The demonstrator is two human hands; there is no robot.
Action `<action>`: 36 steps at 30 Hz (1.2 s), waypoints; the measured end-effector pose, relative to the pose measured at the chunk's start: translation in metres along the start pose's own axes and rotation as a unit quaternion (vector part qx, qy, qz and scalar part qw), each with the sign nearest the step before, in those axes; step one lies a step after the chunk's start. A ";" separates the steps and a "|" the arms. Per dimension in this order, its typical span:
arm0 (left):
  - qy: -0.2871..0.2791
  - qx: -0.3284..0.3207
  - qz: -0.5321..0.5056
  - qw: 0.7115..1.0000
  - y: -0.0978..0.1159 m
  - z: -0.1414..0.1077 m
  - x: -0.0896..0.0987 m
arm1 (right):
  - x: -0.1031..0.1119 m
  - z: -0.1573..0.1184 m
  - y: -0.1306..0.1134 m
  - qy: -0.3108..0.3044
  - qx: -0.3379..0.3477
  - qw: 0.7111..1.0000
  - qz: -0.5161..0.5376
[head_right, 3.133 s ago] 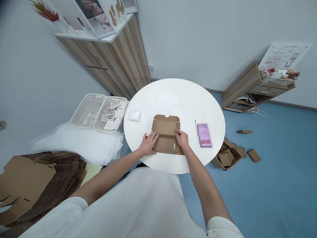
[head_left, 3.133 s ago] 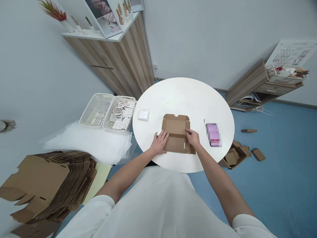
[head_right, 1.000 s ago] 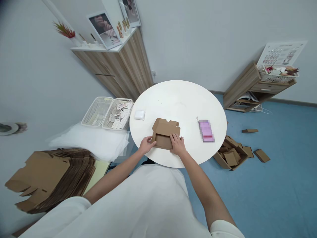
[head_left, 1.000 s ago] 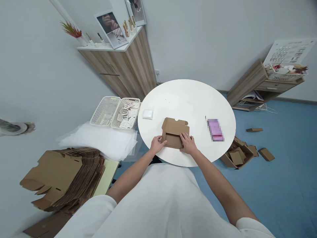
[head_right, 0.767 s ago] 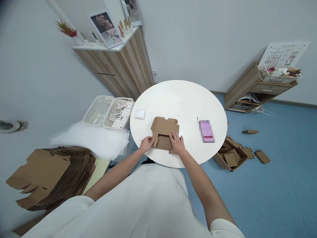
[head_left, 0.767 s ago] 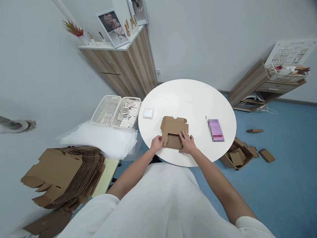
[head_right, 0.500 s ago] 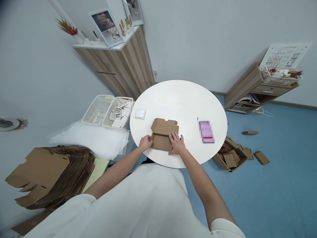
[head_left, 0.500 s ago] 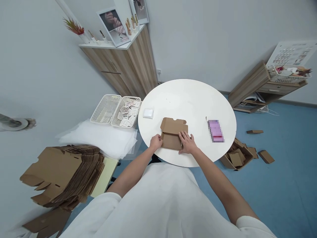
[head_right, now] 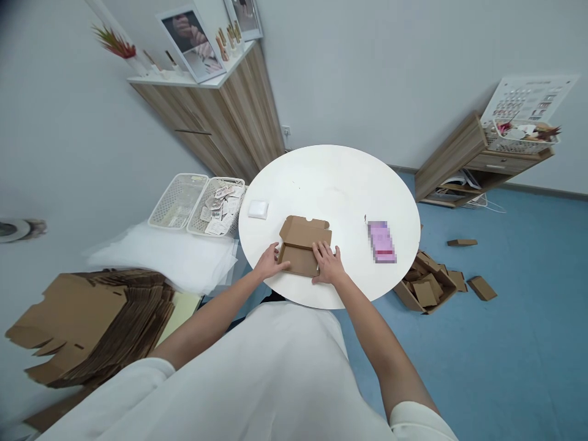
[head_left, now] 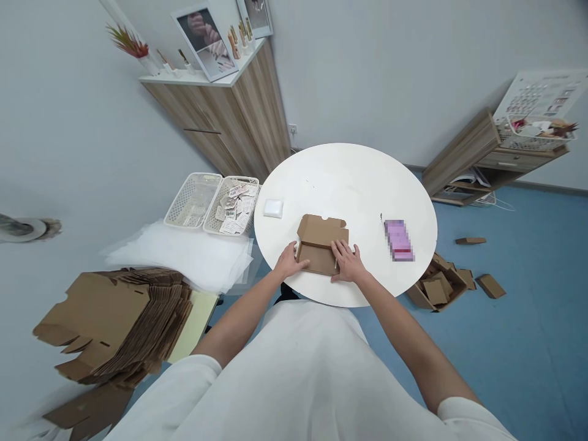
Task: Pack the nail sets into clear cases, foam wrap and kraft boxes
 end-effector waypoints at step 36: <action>-0.149 -0.034 0.222 0.963 0.030 0.018 -0.024 | -0.004 -0.032 0.041 0.016 -0.285 0.849 0.445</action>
Point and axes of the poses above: each hand's wrist, its own z-axis towards the middle knuckle, its own x-axis out of the back of the hand, y = z × x, the point moved 7 cm from there along z, towards the middle knuckle, and after that the axes turned 12 degrees about -z, right-handed, at the moved point
